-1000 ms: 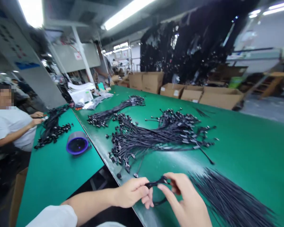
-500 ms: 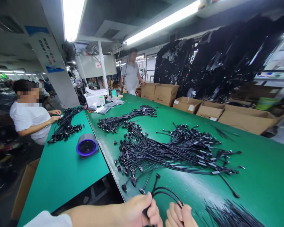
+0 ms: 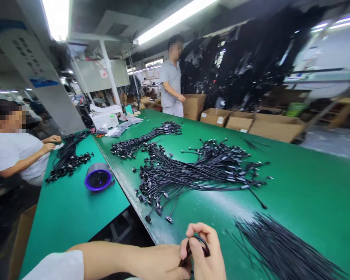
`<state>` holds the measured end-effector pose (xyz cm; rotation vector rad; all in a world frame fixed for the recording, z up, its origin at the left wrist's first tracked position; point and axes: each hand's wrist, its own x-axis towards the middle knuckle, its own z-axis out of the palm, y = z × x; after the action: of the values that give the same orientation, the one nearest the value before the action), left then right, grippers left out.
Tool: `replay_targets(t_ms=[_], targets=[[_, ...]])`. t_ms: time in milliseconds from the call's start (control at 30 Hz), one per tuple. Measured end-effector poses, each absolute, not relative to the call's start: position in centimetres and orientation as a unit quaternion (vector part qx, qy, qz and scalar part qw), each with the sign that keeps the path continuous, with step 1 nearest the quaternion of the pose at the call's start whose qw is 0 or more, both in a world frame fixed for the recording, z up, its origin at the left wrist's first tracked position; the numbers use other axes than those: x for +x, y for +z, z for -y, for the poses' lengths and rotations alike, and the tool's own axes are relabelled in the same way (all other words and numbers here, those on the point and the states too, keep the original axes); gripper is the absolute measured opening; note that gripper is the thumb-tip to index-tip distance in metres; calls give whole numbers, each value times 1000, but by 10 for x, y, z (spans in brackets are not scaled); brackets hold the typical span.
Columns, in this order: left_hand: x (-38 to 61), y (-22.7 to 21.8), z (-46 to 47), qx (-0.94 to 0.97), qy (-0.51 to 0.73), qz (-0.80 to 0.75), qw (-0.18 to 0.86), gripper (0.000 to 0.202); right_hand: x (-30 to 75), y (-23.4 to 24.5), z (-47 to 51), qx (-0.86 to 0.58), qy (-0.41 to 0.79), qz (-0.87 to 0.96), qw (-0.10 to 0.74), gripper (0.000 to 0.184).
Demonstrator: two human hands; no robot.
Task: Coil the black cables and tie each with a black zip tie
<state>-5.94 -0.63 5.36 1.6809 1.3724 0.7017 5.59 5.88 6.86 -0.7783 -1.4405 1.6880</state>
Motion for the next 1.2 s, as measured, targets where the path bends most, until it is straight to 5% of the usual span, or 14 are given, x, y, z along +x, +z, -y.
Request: replay_targets(t_ms=[400, 633, 1033, 1200], targets=[[-30, 32, 12, 437, 438, -376, 690, 64, 66, 94, -68, -273, 835, 374, 297, 37], [-33, 36, 11, 435, 384, -405, 707, 55, 63, 71, -65, -284, 815, 422, 276, 35], [-23, 56, 0, 112, 420, -322, 841, 31, 75, 72, -93, -234, 851, 364, 299, 21], [-17, 53, -5, 86, 489, -352, 794, 21, 79, 57, -98, -299, 716, 514, 365, 17]])
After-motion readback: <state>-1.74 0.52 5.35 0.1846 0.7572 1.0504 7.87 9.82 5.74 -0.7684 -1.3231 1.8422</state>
